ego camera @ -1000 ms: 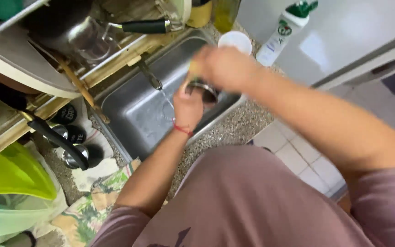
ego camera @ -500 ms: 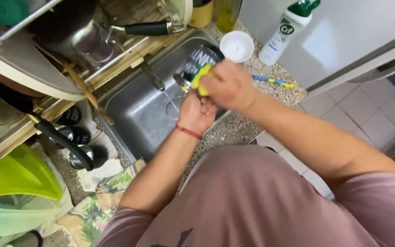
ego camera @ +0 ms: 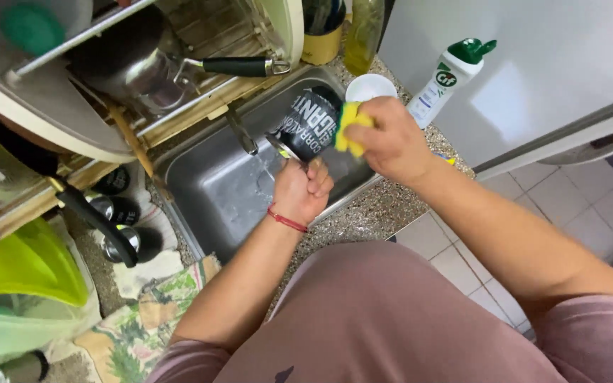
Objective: The person washes several black cups in a kitchen sink using a sponge and dish soap. They scrub the inside and outside of each cup, rinse them under running water, and place them in a dish rack.
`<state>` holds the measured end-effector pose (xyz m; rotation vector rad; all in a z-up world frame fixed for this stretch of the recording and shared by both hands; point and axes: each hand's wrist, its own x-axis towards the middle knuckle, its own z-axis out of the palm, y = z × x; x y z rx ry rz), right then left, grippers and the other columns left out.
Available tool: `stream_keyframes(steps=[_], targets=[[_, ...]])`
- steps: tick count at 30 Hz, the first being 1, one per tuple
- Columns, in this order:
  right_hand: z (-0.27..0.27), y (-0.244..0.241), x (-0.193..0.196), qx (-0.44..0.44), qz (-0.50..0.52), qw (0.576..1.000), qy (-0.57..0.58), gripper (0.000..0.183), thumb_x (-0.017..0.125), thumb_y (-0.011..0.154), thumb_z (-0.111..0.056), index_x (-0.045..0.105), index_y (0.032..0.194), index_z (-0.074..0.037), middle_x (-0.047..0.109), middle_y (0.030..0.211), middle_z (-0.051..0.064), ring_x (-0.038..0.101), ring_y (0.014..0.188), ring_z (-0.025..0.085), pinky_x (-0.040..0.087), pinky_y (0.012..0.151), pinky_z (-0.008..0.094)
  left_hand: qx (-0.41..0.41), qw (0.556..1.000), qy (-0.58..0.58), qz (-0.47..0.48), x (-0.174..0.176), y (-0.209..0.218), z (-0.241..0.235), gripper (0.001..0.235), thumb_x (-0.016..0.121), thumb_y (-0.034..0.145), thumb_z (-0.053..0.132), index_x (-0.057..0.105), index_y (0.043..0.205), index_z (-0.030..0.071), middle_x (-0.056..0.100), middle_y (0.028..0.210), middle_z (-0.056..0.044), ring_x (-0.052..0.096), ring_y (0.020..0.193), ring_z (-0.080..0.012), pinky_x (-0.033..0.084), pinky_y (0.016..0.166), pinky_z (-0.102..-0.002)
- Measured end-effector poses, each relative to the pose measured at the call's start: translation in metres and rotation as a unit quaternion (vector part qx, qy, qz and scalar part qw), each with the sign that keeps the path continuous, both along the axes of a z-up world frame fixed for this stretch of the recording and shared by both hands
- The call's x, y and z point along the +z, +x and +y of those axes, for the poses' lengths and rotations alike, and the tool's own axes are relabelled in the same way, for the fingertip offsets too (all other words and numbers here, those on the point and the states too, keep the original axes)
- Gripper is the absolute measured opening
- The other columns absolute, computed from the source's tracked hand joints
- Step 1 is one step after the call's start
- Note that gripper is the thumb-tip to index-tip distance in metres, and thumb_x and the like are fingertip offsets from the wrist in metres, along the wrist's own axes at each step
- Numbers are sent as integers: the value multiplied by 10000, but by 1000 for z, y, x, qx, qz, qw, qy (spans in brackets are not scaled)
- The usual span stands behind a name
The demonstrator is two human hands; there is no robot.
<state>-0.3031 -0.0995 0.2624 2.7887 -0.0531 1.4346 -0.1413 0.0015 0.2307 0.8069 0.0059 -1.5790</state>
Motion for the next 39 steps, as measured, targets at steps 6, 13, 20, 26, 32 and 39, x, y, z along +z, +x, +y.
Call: stream_keyframes(steps=[6, 13, 20, 26, 32, 39], targets=[[24, 4, 33, 11, -180, 877, 446, 432, 377, 1096, -415, 375, 1337, -57, 523, 1229, 162, 523, 1101, 217, 445, 983, 426, 87, 994, 38, -54, 9, -14, -1, 372, 190, 1039, 233, 353, 716, 143, 264, 507, 42, 279, 290, -76, 228, 272, -210], [-1, 9, 62, -31, -67, 940, 334, 394, 327, 904, 116, 514, 1218, -34, 496, 1208, 159, 481, 1168, 302, 425, 1011, 428, 172, 978, 58, -103, 27, -55, -13, 219, 410, 909, 92, 357, 703, 145, 344, 480, -34, 247, 332, -121, 134, 332, -272], [-32, -4, 46, 13, -37, 984, 173, 317, 429, 797, 263, 663, 918, 87, 519, 926, 192, 533, 822, 339, 423, 672, 403, 261, 941, 141, -162, 59, -101, -32, 173, 538, 884, 102, 403, 961, 177, 372, 567, -33, 343, 358, -106, 194, 288, -249], [-46, -24, 45, -11, 52, 999, 8, 193, 549, 740, 84, 564, 771, -105, 463, 831, 28, 481, 667, 208, 387, 437, 300, 314, 916, 191, -162, 52, -136, -36, 130, 536, 919, 124, 418, 868, 147, 387, 558, -23, 342, 344, -89, 218, 253, -226], [-71, -15, 65, 53, 224, 964, 135, 93, 559, 883, -83, 570, 973, -61, 565, 863, 147, 596, 663, 373, 465, 503, 514, 315, 902, 202, -216, 71, -148, -37, 127, 517, 1005, 158, 513, 1099, 72, 498, 623, -1, 436, 383, -70, 346, 292, -189], [-69, -21, 61, 109, -44, 880, 460, 300, 441, 772, 139, 608, 923, -61, 654, 928, 95, 613, 884, 220, 508, 802, 327, 399, 900, 87, -148, 59, -139, -41, 145, 437, 886, 71, 385, 775, 150, 314, 433, 0, 279, 296, -99, 174, 314, -255]])
